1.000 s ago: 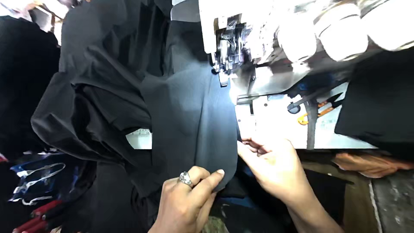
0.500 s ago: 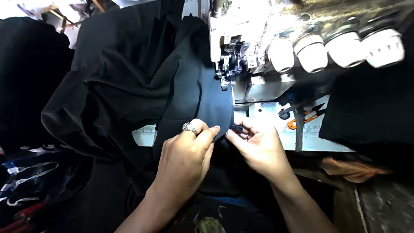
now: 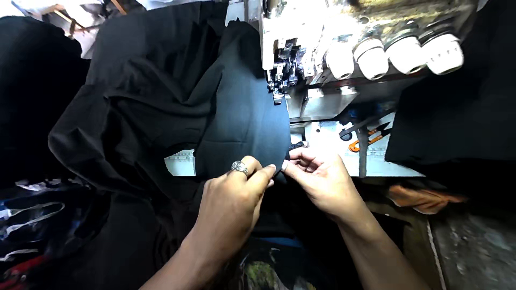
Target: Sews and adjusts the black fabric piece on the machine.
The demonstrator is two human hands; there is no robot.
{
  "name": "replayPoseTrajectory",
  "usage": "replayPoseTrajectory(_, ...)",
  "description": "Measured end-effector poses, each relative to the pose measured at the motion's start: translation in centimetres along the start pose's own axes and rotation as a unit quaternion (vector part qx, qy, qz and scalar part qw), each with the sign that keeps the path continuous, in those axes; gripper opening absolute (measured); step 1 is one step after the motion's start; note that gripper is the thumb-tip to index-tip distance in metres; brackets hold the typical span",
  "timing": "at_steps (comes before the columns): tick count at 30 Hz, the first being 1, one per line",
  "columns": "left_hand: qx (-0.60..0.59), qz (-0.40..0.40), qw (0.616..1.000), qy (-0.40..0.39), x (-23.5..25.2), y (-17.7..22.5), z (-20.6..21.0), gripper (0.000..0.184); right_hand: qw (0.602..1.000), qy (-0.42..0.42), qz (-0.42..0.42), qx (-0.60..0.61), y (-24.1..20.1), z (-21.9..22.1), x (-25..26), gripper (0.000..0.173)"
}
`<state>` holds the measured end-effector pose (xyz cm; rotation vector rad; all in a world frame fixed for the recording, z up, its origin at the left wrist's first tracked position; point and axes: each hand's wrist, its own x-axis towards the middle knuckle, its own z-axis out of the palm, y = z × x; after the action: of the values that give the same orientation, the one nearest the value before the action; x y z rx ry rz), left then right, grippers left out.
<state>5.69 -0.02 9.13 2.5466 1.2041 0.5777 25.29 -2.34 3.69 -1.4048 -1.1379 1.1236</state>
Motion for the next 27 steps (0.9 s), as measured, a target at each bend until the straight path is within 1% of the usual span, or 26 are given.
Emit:
replayPoseTrajectory(5, -0.014, -0.026, 1.000, 0.003, -0.4, 0.4, 0.8, 0.021, 0.999, 0.011, -0.030, -0.019, 0.2, 0.0, -0.1, 0.008)
replayPoseTrajectory(10, -0.027, -0.034, 0.999, 0.022, 0.9, 0.3, 1.3, 0.021, 0.999, 0.026, -0.043, -0.005, 0.4, 0.2, 0.5, 0.009)
replayPoseTrajectory(14, 0.014, -0.032, 0.999, 0.027, 3.1, 0.2, 0.8, 0.023, 0.996, 0.042, -0.066, -0.045, 0.1, 0.2, 1.3, 0.012)
replayPoseTrajectory(17, 0.061, -0.024, 0.997, 0.030, 5.0, 0.3, 0.5, 0.023, 0.995, 0.046, -0.079, -0.049, 0.2, 0.3, 1.8, 0.014)
replayPoseTrajectory(21, 0.113, -0.018, 0.993, 0.011, 7.7, 0.7, 0.3, 0.022, 0.994, 0.049, -0.087, -0.048, 0.0, 0.2, 2.5, 0.016)
replayPoseTrajectory(24, 0.141, -0.026, 0.990, -0.007, 8.4, 1.7, 0.6, 0.026, 0.992, 0.063, -0.092, -0.059, -0.4, 0.1, 2.6, 0.016)
replayPoseTrajectory(26, 0.095, -0.048, 0.994, -0.032, 7.1, 2.4, 1.1, 0.034, 0.993, 0.064, -0.083, -0.058, -0.5, 0.1, 2.5, 0.014)
replayPoseTrajectory(27, 0.031, -0.044, 0.997, -0.047, 5.8, 2.3, 1.1, 0.041, 0.994, 0.060, -0.075, -0.053, -0.6, 0.1, 2.4, 0.013)
